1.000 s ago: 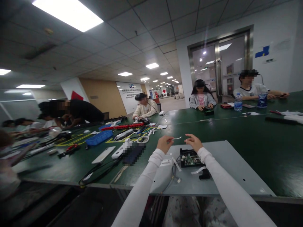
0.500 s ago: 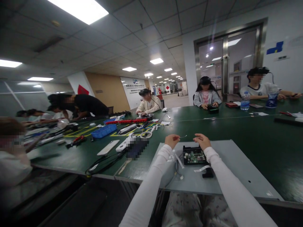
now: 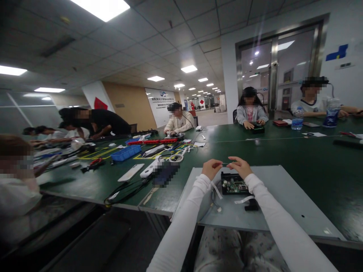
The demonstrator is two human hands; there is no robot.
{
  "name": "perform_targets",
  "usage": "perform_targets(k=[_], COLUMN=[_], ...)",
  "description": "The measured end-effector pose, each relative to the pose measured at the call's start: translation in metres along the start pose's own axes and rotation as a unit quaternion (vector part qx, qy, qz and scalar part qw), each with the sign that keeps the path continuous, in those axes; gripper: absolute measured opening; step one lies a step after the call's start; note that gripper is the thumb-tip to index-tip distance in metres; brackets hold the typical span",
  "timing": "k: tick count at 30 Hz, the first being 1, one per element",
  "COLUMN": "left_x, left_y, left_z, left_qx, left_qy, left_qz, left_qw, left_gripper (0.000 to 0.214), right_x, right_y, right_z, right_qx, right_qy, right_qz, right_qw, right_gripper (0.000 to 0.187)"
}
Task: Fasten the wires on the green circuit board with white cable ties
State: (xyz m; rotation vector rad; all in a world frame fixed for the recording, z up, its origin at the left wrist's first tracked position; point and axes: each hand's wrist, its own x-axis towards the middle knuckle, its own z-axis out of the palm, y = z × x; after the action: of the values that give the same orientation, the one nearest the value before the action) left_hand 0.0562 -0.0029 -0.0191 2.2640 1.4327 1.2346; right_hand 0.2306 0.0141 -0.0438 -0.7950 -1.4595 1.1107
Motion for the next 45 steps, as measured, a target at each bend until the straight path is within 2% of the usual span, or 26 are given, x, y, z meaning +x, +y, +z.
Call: perform_targets(k=[3,6,10,17,27,38,45], left_x=[-0.002,-0.002,-0.002,-0.001,-0.001,-0.003,-0.002], left_y=[0.003,0.005,0.003,-0.013,-0.022,-0.027,-0.029], left_z=[0.001,0.000,-0.003,-0.007,-0.007,-0.005,-0.006], left_qx=[-0.007,-0.017,-0.043,-0.061,-0.123,-0.045,0.001], left_qy=[-0.013,-0.013,-0.013,-0.002,-0.055,-0.137,-0.136], left_qz=[0.020,0.022,-0.002,-0.032,-0.081,-0.085,-0.077], left_qw=[1.000,1.000,0.999,0.998,0.988,0.986,0.988], left_gripper=[0.017,0.017,0.019,0.015,0.015,0.018,0.018], right_x=[-0.001,0.001,0.006,0.008,0.009,0.012,0.011], right_y=[-0.001,0.001,0.007,0.013,0.019,0.026,0.024], right_z=[0.002,0.002,-0.001,-0.005,-0.007,-0.008,-0.008], right_qx=[0.008,0.003,0.007,0.001,-0.038,-0.154,-0.188], right_qy=[-0.019,-0.008,0.008,0.024,-0.007,-0.004,-0.004], right_qz=[-0.010,-0.012,-0.007,0.003,0.003,-0.022,-0.022], right_qw=[1.000,1.000,1.000,1.000,0.999,0.988,0.982], right_gripper=[0.039,0.032,0.032,0.025,0.017,0.018,0.017])
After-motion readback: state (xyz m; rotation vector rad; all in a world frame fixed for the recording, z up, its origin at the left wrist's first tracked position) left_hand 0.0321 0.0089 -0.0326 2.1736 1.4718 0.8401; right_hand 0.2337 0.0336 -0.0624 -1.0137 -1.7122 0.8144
